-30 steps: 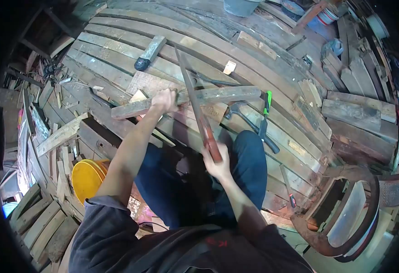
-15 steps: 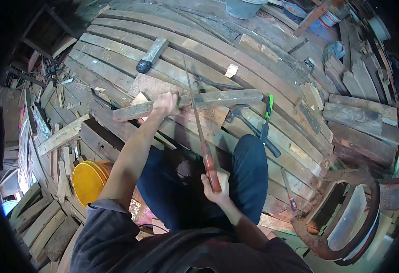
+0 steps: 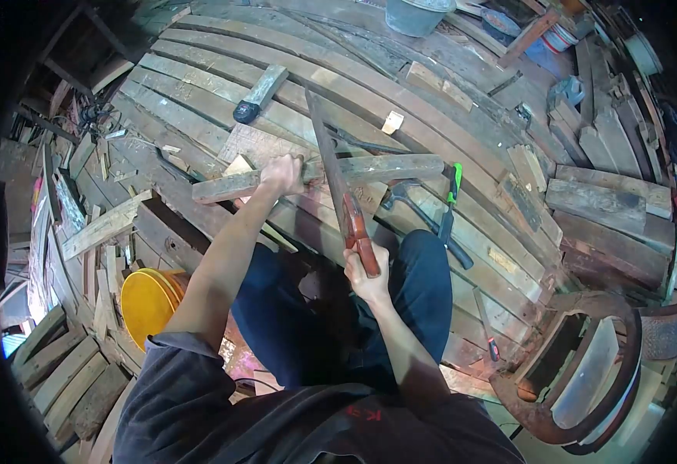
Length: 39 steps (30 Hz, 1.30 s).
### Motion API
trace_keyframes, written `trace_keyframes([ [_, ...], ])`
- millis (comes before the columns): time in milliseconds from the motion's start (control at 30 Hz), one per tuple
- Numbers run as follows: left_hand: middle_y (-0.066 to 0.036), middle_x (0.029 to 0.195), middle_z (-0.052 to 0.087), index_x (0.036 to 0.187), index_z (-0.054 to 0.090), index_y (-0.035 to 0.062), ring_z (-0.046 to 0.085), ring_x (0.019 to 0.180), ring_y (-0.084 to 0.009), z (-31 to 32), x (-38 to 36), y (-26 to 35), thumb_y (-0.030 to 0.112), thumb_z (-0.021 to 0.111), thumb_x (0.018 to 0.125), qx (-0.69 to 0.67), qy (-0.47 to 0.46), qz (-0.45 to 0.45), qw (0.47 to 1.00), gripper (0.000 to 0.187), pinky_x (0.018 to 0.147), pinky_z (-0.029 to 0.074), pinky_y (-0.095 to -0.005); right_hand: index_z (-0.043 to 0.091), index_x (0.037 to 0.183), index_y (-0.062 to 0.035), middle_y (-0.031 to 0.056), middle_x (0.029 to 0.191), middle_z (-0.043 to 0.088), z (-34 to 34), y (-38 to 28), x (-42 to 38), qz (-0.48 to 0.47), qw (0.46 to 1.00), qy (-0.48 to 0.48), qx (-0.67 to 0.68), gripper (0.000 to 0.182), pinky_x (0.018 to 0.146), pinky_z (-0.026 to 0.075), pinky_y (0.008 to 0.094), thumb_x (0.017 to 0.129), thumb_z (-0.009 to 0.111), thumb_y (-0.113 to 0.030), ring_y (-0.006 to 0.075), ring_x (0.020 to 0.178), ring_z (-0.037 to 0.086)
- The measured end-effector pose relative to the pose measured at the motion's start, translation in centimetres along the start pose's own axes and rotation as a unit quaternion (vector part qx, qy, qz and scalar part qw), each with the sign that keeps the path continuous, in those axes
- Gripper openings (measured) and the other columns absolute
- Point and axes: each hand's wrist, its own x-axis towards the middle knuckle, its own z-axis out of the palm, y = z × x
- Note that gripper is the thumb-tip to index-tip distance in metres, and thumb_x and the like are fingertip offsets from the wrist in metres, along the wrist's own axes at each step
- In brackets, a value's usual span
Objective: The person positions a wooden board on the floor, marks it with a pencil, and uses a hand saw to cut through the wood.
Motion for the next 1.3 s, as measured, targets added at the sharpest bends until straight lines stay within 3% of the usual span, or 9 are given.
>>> trace_keyframes([
  [333,-0.021,0.122,0.062,0.123,0.060,0.0056,0.061,0.117,-0.0382,1.2,1.1,-0.8,0.045,0.074,0.077,-0.021,-0.009,-0.006,1.000,0.062,0.101,0.049,-0.0457,0.053,0.079,-0.0038,-0.0025,0.061,0.051,-1.3,2.5,-2.6,-0.024,0.994,-0.006,-0.102,0.014,0.043,0.036,0.0222,0.089,0.061,0.001,0.0047,0.046,0.048],
  [467,-0.022,0.121,0.063,0.122,0.060,0.0059,0.061,0.117,-0.0380,3.7,2.8,-1.7,0.043,0.074,0.078,-0.050,0.013,-0.023,0.998,0.060,0.101,0.049,-0.0452,0.053,0.082,0.0001,0.0005,0.064,0.049,-2.7,4.5,-2.8,-0.146,0.961,-0.034,-0.234,0.010,0.044,0.034,0.0213,0.089,0.053,0.006,0.0045,0.048,0.044],
  [600,-0.022,0.119,0.065,0.115,0.065,0.0042,0.063,0.115,-0.0394,2.6,1.9,-1.0,0.036,0.069,0.082,-0.046,0.029,-0.017,0.998,0.046,0.099,0.051,-0.0455,0.054,0.079,-0.0024,-0.0022,0.062,0.049,-2.4,5.1,0.6,-0.161,0.950,-0.048,-0.264,0.011,0.046,0.036,0.0213,0.089,0.059,-0.001,0.0042,0.049,0.045],
  [633,-0.021,0.119,0.066,0.112,0.067,0.0033,0.064,0.114,-0.0402,1.5,1.0,-0.5,0.033,0.067,0.084,-0.038,0.031,-0.007,0.999,0.041,0.098,0.052,-0.0456,0.053,0.074,-0.0007,0.0143,0.062,0.051,-0.6,3.3,1.4,-0.129,0.954,-0.008,-0.271,0.016,0.055,0.042,0.0380,0.083,0.065,-0.005,0.0292,0.054,0.053],
  [733,-0.023,0.117,0.064,0.116,0.063,0.0035,0.064,0.112,-0.0382,1.2,0.7,-0.7,0.037,0.070,0.079,0.006,0.017,0.033,0.999,0.051,0.098,0.051,-0.0457,0.054,0.077,0.0004,0.0153,0.065,0.052,-0.2,3.4,4.2,-0.115,0.959,-0.017,-0.259,0.014,0.056,0.042,0.0375,0.084,0.065,-0.007,0.0305,0.055,0.052],
  [933,-0.021,0.117,0.065,0.114,0.067,0.0061,0.064,0.112,-0.0371,1.0,0.3,-0.3,0.029,0.072,0.077,-0.010,0.031,0.006,0.999,0.044,0.097,0.053,-0.0443,0.056,0.074,-0.0014,0.0132,0.061,0.050,-1.1,1.2,-4.9,-0.101,0.961,-0.022,-0.255,0.015,0.055,0.042,0.0375,0.085,0.066,-0.005,0.0303,0.054,0.056],
  [1033,-0.022,0.117,0.066,0.114,0.068,0.0064,0.064,0.113,-0.0378,0.0,-0.1,0.2,0.029,0.071,0.078,-0.005,0.009,0.005,1.000,0.043,0.098,0.052,-0.0447,0.054,0.074,-0.0002,0.0150,0.060,0.050,0.1,1.6,1.1,-0.148,0.940,-0.036,-0.304,0.018,0.053,0.041,0.0399,0.085,0.066,-0.007,0.0321,0.053,0.054],
  [1133,-0.022,0.118,0.066,0.116,0.068,0.0065,0.064,0.114,-0.0375,-0.1,0.0,0.1,0.028,0.069,0.079,-0.001,0.001,0.005,1.000,0.043,0.099,0.052,-0.0449,0.054,0.075,0.0002,0.0125,0.061,0.049,0.8,0.5,3.9,-0.075,0.961,-0.026,-0.263,0.018,0.054,0.041,0.0374,0.086,0.065,-0.008,0.0243,0.053,0.051],
  [1300,-0.021,0.119,0.065,0.117,0.067,0.0057,0.064,0.114,-0.0378,-0.6,-0.5,0.5,0.027,0.067,0.080,-0.004,-0.005,-0.006,1.000,0.043,0.100,0.052,-0.0446,0.054,0.076,-0.0006,0.0110,0.061,0.049,-1.1,-0.7,-3.9,-0.058,0.959,-0.044,-0.275,0.015,0.056,0.042,0.0362,0.086,0.063,-0.004,0.0201,0.054,0.052],
])
